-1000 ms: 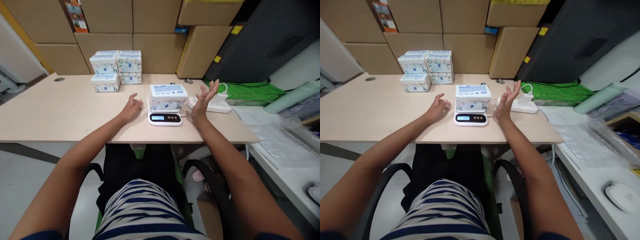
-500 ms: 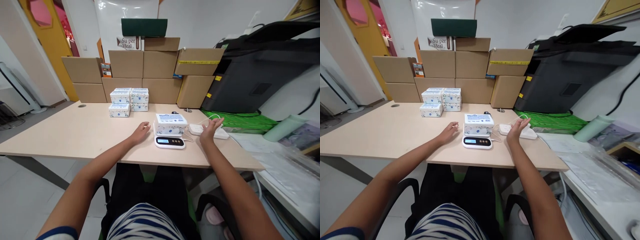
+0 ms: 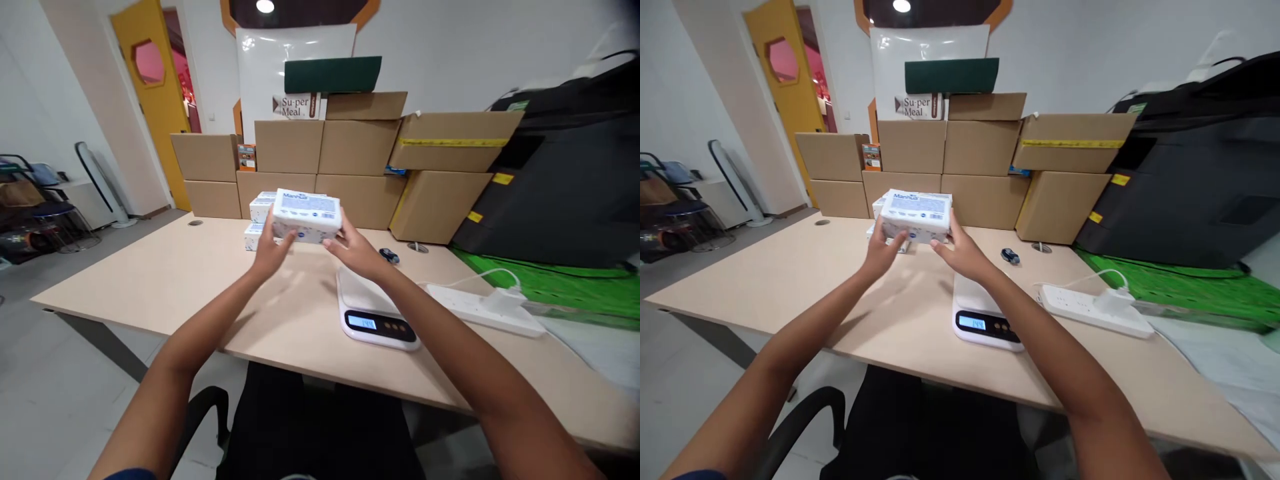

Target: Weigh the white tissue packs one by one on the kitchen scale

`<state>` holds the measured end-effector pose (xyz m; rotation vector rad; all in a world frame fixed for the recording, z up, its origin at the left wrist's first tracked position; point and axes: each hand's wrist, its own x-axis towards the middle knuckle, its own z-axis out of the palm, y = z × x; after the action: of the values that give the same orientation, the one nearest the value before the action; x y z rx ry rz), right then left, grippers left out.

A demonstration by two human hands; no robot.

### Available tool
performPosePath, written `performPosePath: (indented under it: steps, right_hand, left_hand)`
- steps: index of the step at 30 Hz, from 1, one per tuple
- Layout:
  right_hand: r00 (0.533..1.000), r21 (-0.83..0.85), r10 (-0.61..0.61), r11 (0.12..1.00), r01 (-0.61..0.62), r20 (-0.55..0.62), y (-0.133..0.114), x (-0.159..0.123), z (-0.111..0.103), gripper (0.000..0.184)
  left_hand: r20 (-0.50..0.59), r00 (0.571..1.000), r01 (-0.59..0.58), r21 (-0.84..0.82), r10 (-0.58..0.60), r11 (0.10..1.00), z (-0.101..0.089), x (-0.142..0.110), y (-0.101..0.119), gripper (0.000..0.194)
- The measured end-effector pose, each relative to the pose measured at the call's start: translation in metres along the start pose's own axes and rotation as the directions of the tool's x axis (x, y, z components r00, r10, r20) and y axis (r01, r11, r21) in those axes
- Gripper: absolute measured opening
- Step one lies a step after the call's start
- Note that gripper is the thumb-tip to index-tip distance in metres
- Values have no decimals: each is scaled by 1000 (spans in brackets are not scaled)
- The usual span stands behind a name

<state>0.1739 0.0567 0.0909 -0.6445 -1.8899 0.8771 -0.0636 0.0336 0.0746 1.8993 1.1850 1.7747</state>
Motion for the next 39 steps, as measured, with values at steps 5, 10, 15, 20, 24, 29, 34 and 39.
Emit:
performPosePath:
  steps: [5,10,15,20,24,29,34,39]
  right_hand:
    - [992,-209,94,975,-76,78,17,87,75,116]
    - [947,-434,286,879,-199,144,38,108,108,103]
    - [933,-549,320,816,-182,166,46,105,110,102]
    - [927,-713,327,694,-101,187,34,120,87,94]
    - [973,-866,197,500,4,119,24,148,35,79]
    - [944,-926,309,377,-10,116,31,181,-8,85]
    - [887,-953,456,294,-77,69,55,197,-7,102]
    - [882,-956,470,270,-113,28,74,207,-10,82]
  left_hand:
    - [-94,989,137,308,-113,941,-68,53,-58,62]
    - [-123,940,329,567,-317,755,-82,46,-112,49]
    - [-72,939,304,630,-335,714,-87,26,-128,48]
    - [-65,932,314,633,-356,707,-89,25,-131,49]
    - [-101,910,377,605,-402,702,-92,24,-138,49]
    - [-124,904,403,570,-410,716,-95,23,-145,46]
    - [-142,900,420,535,-412,733,-96,25,-151,47]
    - [-131,893,432,515,-430,740,-95,26,-148,47]
